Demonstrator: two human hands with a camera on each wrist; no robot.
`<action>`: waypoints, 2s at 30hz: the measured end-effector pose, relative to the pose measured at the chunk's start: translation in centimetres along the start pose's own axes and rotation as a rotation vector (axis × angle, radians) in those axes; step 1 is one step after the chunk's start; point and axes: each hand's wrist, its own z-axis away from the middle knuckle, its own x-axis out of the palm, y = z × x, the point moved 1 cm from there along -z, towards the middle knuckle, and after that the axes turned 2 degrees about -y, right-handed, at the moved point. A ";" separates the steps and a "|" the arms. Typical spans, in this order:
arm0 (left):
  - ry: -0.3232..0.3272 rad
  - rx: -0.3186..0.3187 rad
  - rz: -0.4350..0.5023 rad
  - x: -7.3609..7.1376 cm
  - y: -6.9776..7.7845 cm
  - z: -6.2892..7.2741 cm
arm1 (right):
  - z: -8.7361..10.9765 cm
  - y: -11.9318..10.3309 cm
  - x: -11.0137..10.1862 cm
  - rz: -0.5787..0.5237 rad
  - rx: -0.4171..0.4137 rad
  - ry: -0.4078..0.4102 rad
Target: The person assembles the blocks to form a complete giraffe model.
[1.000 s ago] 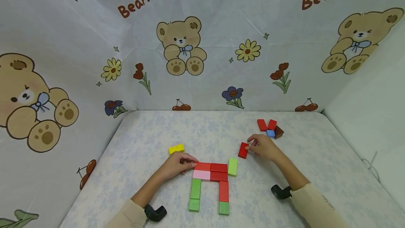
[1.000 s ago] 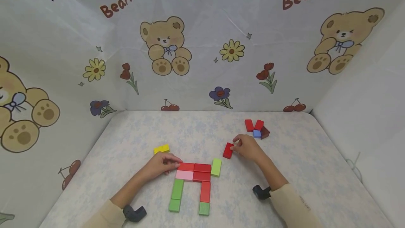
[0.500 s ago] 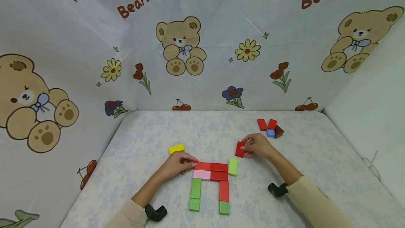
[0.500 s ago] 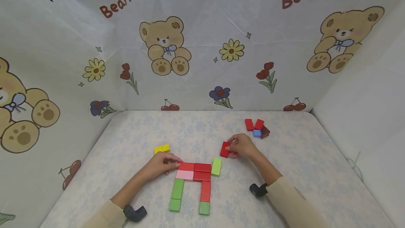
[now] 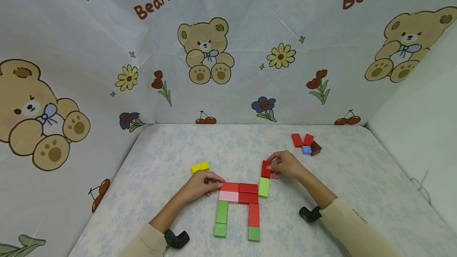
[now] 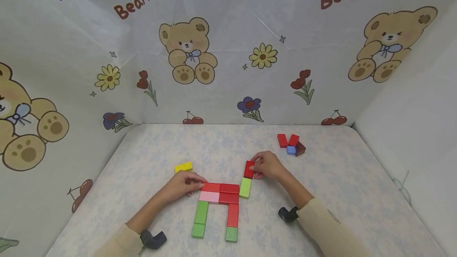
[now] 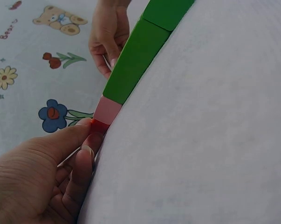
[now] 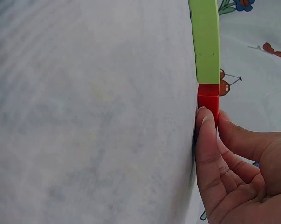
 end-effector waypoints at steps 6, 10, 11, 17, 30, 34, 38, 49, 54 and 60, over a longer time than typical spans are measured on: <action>0.003 -0.004 -0.006 0.0 0.1 0.0 | 0.1 -0.1 0.2 -0.006 -0.016 -0.013; 0.004 -0.017 -0.012 0.1 0.2 0.1 | 0.1 -0.1 0.3 -0.005 -0.024 -0.022; 0.004 -0.019 -0.013 0.1 0.2 0.1 | 0.1 -0.1 0.3 -0.003 -0.024 -0.023; 0.004 -0.021 -0.017 0.1 0.3 0.1 | 0.2 0.0 0.4 0.000 -0.028 -0.022; 0.002 -0.003 -0.009 -0.1 0.5 0.0 | 0.3 -0.4 0.4 0.005 -0.047 -0.010; -0.001 0.008 -0.004 -0.1 0.6 0.0 | 0.3 -0.5 0.4 0.014 -0.056 -0.007; -0.004 0.006 -0.002 -0.1 0.7 0.1 | 0.4 -0.5 -0.1 0.036 -0.046 0.006; -0.002 -0.005 -0.001 0.0 0.8 0.1 | -0.7 -0.3 -7.6 0.153 -0.171 0.293; 0.010 -0.007 0.004 0.0 0.9 0.3 | -2.2 0.6 -10.8 0.337 -0.273 0.331; 0.005 -0.001 0.005 0.1 0.7 0.3 | -3.4 2.2 -12.8 0.478 -0.175 0.222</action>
